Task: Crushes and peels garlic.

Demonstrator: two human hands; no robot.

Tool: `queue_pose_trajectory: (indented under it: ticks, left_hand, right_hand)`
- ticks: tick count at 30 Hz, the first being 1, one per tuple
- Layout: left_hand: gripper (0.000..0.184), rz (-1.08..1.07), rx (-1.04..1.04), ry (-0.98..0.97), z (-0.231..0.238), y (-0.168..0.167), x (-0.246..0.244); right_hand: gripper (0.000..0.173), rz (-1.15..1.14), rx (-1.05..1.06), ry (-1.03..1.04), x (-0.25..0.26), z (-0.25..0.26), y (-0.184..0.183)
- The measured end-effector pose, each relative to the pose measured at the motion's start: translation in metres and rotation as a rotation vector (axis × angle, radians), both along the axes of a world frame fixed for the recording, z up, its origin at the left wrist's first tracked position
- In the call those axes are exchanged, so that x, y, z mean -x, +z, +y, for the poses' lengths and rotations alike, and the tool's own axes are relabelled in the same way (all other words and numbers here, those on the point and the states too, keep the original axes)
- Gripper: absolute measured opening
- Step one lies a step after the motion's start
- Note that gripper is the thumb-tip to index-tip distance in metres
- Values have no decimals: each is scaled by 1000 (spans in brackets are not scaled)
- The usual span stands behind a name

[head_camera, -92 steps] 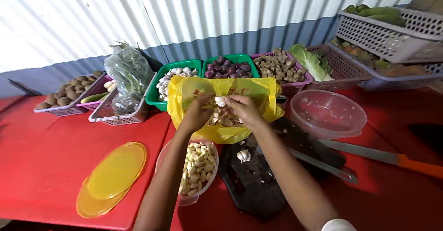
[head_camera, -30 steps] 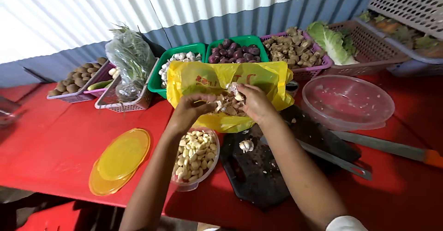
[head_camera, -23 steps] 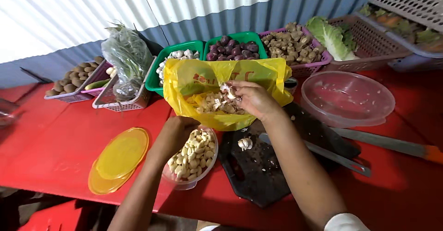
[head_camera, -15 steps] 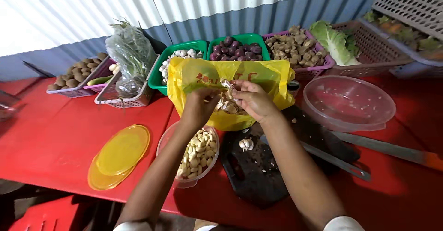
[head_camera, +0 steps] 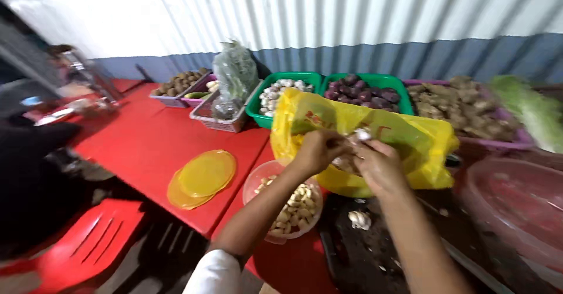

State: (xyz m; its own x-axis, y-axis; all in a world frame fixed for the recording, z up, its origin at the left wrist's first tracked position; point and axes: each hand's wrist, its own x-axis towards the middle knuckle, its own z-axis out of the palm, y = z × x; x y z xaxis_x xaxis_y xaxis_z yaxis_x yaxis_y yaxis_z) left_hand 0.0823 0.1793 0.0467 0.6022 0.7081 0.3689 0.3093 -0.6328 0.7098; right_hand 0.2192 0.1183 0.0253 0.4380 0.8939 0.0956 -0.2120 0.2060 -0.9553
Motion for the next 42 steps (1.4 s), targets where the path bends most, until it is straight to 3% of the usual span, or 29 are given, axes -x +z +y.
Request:
queue_pose_trajectory:
  ticks: [7, 11, 13, 19, 22, 27, 33, 42]
  left_hand:
    - [30, -181, 128, 70, -8, -5, -4]
    - [23, -195, -159, 45, -15, -14, -10]
    - [22, -199, -163, 31, -15, -14, -11]
    - [15, -294, 311, 13, -3, -3, -2]
    - [16, -315, 410, 18, -1, -3, 0]
    - [17, -199, 202, 38, 1, -4, 2]
    - [26, -280, 279, 53, -2, -4, 4]
    - [13, -239, 7, 55, -10, -5, 1]
  right_hand:
    - [24, -508, -51, -86, -2, 3, -11]
    - [24, -498, -7, -93, -11, 3, -10]
    - [23, -461, -17, -52, -15, 4, -10]
    - [31, -528, -10, 132, -25, 1, -8]
    - [32, -649, 71, 113, -18, -1, -8]
    - [28, -908, 42, 11, -7, -4, -7]
    - [30, -974, -5, -43, -8, -1, -12]
    - [29, -1020, -155, -127, -3, -2, -16]
